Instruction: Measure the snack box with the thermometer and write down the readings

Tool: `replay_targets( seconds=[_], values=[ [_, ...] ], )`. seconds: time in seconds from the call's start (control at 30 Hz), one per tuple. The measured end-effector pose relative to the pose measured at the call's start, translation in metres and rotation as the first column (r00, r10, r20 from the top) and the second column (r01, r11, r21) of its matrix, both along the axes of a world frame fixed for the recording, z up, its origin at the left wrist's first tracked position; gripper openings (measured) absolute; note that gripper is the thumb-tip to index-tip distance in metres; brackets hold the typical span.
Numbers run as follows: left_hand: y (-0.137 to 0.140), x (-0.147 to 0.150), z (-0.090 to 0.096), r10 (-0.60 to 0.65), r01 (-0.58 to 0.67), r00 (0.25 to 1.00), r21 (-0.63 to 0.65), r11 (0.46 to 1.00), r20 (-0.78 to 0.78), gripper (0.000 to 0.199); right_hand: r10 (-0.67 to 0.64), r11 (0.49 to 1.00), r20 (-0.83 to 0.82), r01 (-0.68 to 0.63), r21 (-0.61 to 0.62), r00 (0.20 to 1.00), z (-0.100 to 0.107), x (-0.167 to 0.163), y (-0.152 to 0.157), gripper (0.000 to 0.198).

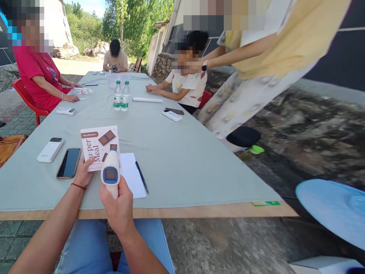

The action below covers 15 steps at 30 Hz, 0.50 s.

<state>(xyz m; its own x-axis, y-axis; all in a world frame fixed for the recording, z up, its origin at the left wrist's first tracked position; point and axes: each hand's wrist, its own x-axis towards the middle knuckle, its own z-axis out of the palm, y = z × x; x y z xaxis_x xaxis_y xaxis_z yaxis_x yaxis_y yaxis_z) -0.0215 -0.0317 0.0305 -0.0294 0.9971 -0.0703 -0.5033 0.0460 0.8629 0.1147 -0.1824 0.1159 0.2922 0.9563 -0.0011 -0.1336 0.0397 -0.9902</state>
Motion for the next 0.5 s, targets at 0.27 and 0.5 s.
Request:
replay_targets(
  seconds=[0.27,0.5],
  values=[
    [0.002,-0.001,-0.001,-0.001,0.001,1.000,0.002,1.000,-0.025,0.062,0.012,0.999,-0.017,-0.011,0.051,1.000,0.018,0.000,-0.018,0.021],
    [0.002,-0.003,0.000,0.027,-0.027,0.999,0.001,1.000,-0.044,0.063,-0.068,0.997,0.040,0.066,0.035,0.997,0.003,0.009,-0.013,0.023]
  ],
)
